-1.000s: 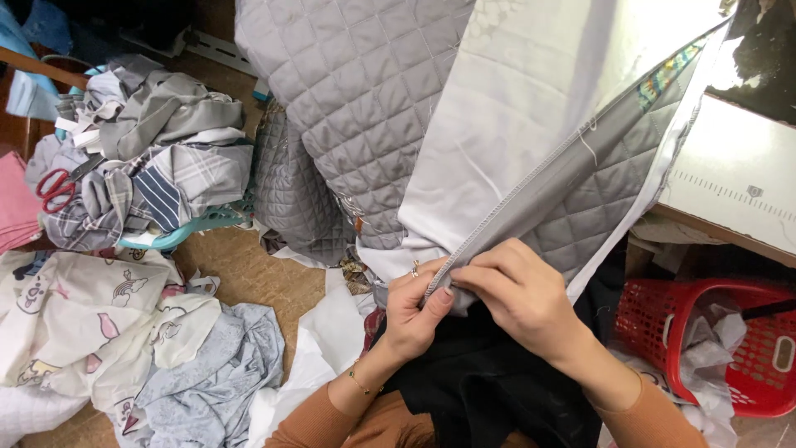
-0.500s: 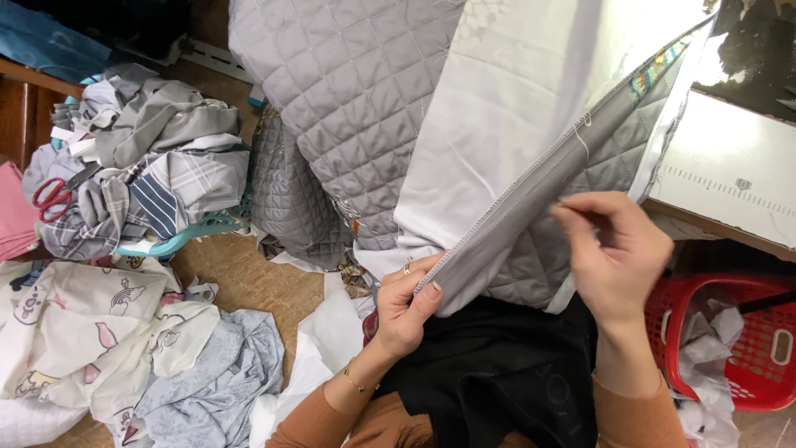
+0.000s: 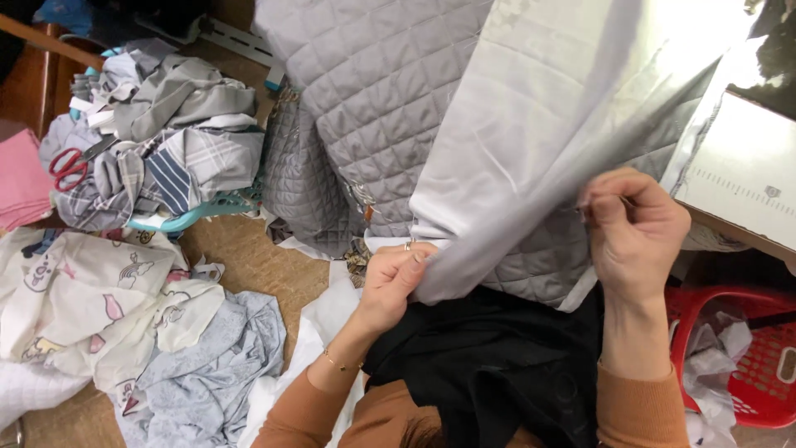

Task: Sewing a white fabric strip onto the edge of a quilted fabric panel using an industrial sewing machine

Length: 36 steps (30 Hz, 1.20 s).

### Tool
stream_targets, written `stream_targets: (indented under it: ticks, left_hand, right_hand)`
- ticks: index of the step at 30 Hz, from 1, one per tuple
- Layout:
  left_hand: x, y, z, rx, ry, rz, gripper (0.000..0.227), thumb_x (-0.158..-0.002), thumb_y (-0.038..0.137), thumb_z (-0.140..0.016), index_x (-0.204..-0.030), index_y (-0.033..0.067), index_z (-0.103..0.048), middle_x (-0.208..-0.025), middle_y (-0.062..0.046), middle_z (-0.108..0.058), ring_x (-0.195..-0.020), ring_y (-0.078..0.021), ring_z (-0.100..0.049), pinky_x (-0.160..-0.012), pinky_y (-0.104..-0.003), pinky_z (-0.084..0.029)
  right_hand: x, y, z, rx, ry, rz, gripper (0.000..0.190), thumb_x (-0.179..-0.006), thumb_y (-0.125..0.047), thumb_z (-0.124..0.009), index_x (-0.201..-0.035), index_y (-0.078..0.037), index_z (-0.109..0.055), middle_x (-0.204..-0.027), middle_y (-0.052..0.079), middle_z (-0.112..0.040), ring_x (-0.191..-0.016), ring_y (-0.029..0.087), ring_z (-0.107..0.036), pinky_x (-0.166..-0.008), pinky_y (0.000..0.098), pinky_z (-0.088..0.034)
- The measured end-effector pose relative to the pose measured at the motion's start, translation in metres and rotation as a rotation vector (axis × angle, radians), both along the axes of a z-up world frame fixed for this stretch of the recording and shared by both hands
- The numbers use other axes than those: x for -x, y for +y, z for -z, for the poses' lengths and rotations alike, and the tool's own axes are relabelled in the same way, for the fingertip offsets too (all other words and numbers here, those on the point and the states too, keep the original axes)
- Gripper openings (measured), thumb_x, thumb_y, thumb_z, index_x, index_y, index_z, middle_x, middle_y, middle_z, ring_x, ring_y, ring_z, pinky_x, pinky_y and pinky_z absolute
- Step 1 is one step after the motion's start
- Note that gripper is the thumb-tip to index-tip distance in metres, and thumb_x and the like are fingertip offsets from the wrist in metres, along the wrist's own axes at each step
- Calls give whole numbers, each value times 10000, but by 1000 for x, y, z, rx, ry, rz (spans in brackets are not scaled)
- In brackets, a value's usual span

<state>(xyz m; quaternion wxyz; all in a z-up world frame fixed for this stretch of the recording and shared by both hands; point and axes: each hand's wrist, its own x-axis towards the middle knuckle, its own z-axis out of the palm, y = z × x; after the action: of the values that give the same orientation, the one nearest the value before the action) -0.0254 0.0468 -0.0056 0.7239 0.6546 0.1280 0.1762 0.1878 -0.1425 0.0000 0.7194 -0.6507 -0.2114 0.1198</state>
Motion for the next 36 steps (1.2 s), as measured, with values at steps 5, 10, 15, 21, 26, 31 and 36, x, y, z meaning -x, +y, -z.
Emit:
stream_targets:
  ticks: [5, 10, 15, 21, 26, 31, 36]
  left_hand:
    - [6, 7, -21, -27, 47, -47, 630, -1087, 540, -339, -667, 77, -411, -838, -97, -623, -776, -190, -560, -731, -316, -425]
    - [3, 7, -38, -29, -65, -59, 574, -1099, 442, -387, -693, 68, -542, -945, -152, -746, -797, -188, -592, -704, -320, -452]
    - [7, 9, -43, 165, -128, -28, 552, -1098, 382, -447, -616, 115, -484, -873, -159, -773, -686, -122, -543, -569, -222, -395]
    - [15, 19, -43, 131, -106, 37, 369, -744, 68, -899, -631, 79, -547, -871, -157, -795, -744, -93, -590, -628, -222, -470]
    - [-1, 49, -79, -629, 95, -161, 249, -821, 126, -872, -779, 125, -627, -858, -26, -733, -789, -126, -698, -784, -258, -529]
    - [-49, 43, -86, -1360, 82, -537, 156, -898, -75, -659, -965, 66, -652, -1152, -97, -695, -1032, -289, -654, -937, -430, -440]
    - [-100, -76, -32, -822, -67, -65, 156, -951, 201, -692, -925, 56, -641, -902, -104, -670, -846, -294, -637, -804, -415, -484]
  right_hand:
    - [58, 17, -59, 194, -391, -149, 136, -996, 35, -623, -874, -25, -635, -926, 148, -674, -875, 245, -659, -842, 325, -533]
    - [93, 46, -56, 156, -711, -292, 102, -946, -39, -690, -1008, -62, -767, -892, 91, -705, -729, 237, -663, -687, 320, -560]
    - [93, 59, -45, -1, -1037, -98, 244, -1007, -21, -575, -916, -29, -801, -794, 114, -648, -609, 235, -590, -529, 339, -534]
    - [87, 17, -35, -57, -530, -99, 64, -917, -77, -739, -863, -53, -763, -747, 77, -697, -597, 242, -640, -569, 331, -562]
    - [69, -105, 2, 395, -430, 365, 163, -1163, 157, -697, -1012, 111, -656, -976, 237, -672, -909, 315, -657, -939, 420, -555]
    - [66, -215, 45, 1012, -53, 389, 258, -1214, -131, -559, -1414, 19, -623, -1123, 284, -705, -961, 364, -689, -962, 466, -551]
    - [92, -267, 105, 1600, 27, 289, 443, -1141, -525, -534, -921, -310, -853, -894, 47, -799, -927, 293, -754, -871, 387, -518]
